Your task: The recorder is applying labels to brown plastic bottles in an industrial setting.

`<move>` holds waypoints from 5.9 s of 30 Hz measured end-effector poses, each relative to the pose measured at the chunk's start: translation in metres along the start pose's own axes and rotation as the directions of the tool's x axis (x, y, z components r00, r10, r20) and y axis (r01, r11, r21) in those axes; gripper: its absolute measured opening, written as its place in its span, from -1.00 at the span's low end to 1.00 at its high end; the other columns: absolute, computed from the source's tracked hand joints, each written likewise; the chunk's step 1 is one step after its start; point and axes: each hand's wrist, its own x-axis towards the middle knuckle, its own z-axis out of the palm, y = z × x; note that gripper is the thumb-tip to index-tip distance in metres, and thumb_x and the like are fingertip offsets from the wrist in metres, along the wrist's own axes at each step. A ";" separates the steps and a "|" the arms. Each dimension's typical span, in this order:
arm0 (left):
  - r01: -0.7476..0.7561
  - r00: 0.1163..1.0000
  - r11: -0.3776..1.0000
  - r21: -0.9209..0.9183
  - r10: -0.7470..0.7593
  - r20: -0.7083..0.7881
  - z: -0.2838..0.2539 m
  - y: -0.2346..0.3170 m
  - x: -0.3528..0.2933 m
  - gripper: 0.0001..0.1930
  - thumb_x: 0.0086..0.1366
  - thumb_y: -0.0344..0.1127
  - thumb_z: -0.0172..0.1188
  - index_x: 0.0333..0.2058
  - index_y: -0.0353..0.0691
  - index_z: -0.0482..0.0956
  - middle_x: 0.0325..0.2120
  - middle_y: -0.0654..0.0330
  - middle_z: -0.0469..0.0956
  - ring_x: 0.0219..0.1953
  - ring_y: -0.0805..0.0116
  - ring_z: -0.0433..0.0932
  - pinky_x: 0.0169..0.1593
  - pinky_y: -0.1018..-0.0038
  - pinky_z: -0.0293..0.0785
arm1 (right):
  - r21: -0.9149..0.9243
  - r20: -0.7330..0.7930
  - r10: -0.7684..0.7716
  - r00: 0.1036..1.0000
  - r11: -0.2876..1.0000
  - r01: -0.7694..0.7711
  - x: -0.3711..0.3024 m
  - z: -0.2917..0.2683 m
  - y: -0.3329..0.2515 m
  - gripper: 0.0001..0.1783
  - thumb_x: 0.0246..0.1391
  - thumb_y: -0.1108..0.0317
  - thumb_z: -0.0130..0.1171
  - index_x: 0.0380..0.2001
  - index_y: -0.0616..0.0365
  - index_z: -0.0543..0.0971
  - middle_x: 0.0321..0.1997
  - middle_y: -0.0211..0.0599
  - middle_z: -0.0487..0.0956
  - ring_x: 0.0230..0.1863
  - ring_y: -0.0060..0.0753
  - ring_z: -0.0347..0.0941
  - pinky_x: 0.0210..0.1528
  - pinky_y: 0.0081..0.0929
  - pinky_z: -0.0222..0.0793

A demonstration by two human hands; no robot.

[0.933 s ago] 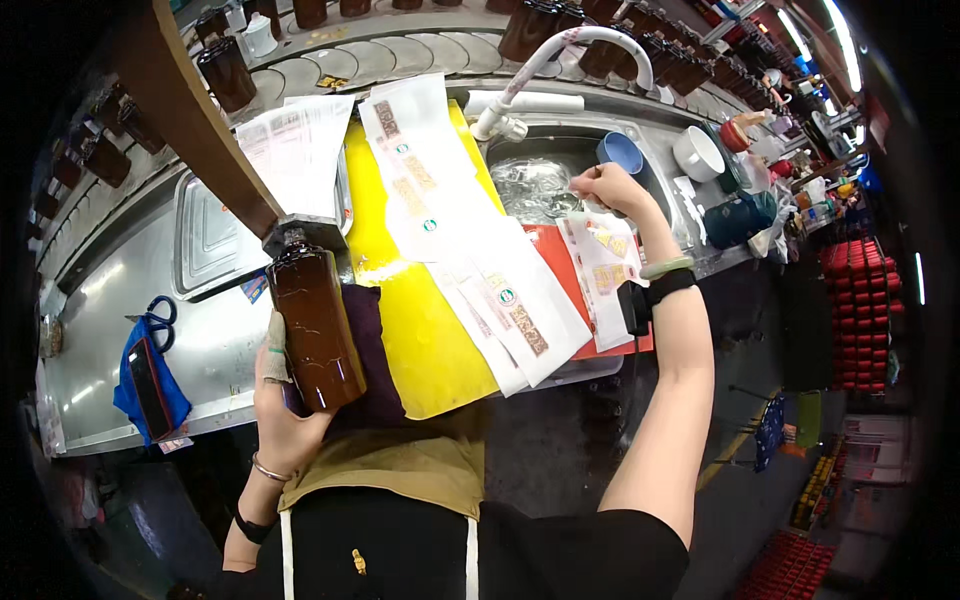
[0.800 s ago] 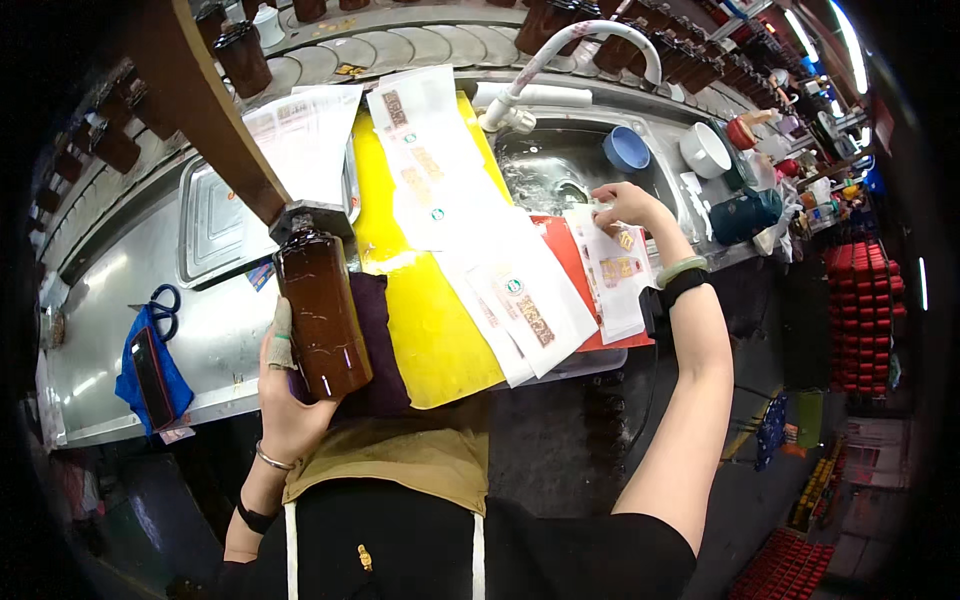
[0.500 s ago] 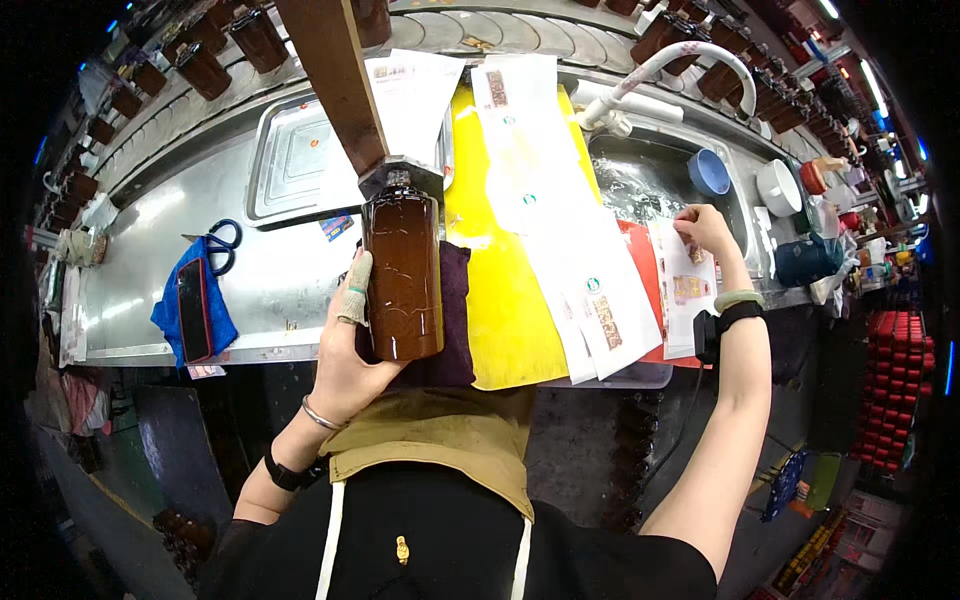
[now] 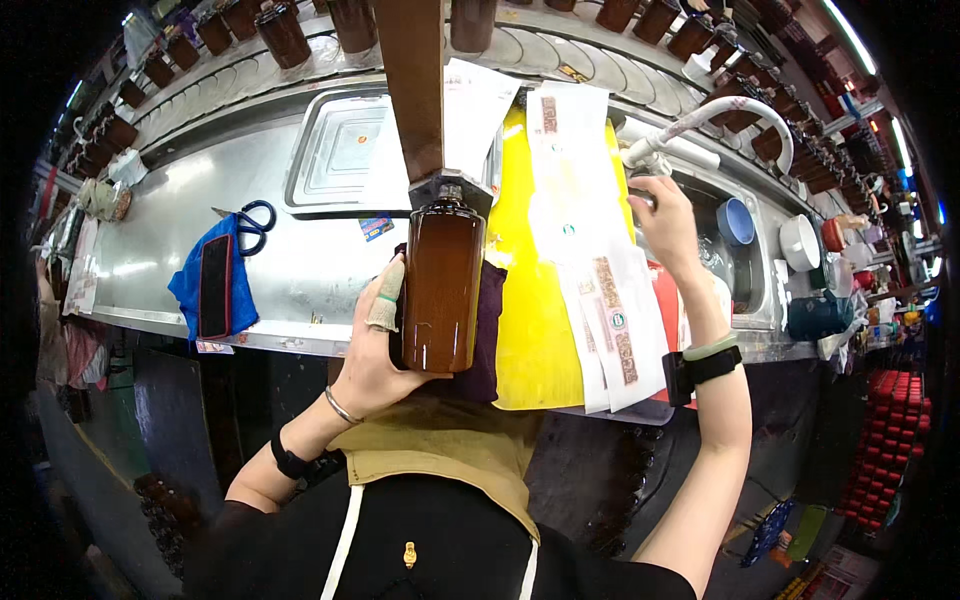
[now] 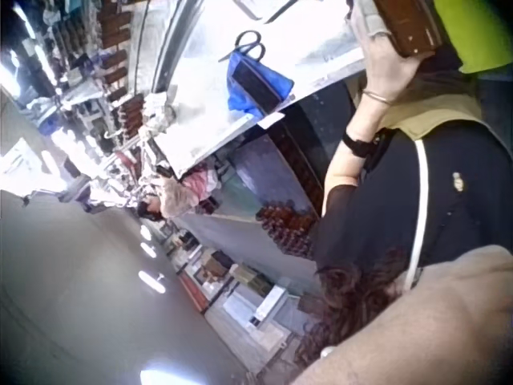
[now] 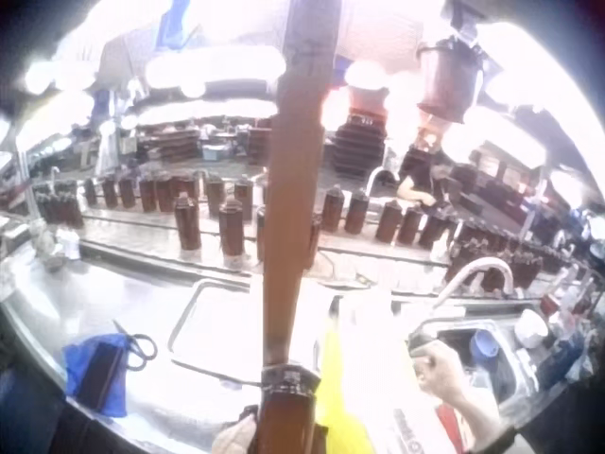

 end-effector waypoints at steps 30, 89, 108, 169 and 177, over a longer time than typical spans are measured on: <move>0.001 1.000 0.993 -0.119 -0.002 -0.003 -0.003 -0.005 0.008 0.07 0.02 -0.40 0.58 0.46 -0.47 0.14 0.38 -0.29 0.26 0.37 -0.22 0.35 0.43 0.13 0.29 | 0.095 0.010 -0.344 0.939 0.935 0.342 0.102 0.105 -0.151 -0.82 0.19 0.35 0.22 -0.23 0.16 0.72 -0.28 -0.08 0.72 -0.22 0.01 0.68 -0.14 -0.15 0.58; 0.459 0.872 0.562 -0.688 -0.432 0.229 0.012 0.011 0.009 0.18 0.21 -0.34 0.52 0.52 -0.51 -0.23 0.44 -0.13 0.15 0.45 0.19 0.24 0.48 0.30 0.24 | 0.700 0.266 0.263 0.928 0.609 -0.373 -0.053 0.083 -0.197 -0.15 0.01 -0.05 0.58 0.21 0.32 0.55 -0.34 -0.58 0.37 -0.33 -0.70 0.30 -0.29 -0.67 0.30; 0.433 0.882 0.613 -0.661 -0.441 0.169 0.017 0.016 0.004 0.12 0.24 -0.41 0.47 0.53 -0.44 -0.20 0.48 -0.11 0.11 0.49 0.18 0.19 0.48 0.29 0.24 | 0.738 0.218 0.253 0.943 0.590 -0.328 -0.054 0.091 -0.198 -0.17 -0.01 0.07 0.62 0.22 0.38 0.55 -0.37 -0.62 0.38 -0.37 -0.75 0.28 -0.32 -0.73 0.30; 0.399 0.904 0.599 -0.694 -0.383 0.190 0.014 0.016 -0.009 0.14 0.23 -0.45 0.49 0.53 -0.47 -0.24 0.53 -0.10 -0.05 0.57 0.14 0.01 0.57 0.26 0.00 | 0.772 0.202 0.166 0.965 0.579 -0.261 -0.054 0.090 -0.193 -0.15 0.04 0.04 0.58 0.25 0.39 0.53 -0.36 -0.60 0.39 -0.37 -0.74 0.27 -0.36 -0.72 0.19; 0.435 0.842 0.364 -0.823 -0.488 0.230 0.008 0.015 -0.006 0.02 0.33 -0.50 0.37 0.52 -0.48 -0.22 0.55 -0.13 -0.09 0.59 0.13 -0.07 0.60 0.22 -0.12 | 0.754 0.254 0.181 0.950 0.578 -0.312 -0.051 0.082 -0.197 -0.18 0.06 0.07 0.56 0.23 0.43 0.54 -0.39 -0.62 0.38 -0.38 -0.74 0.27 -0.39 -0.70 0.18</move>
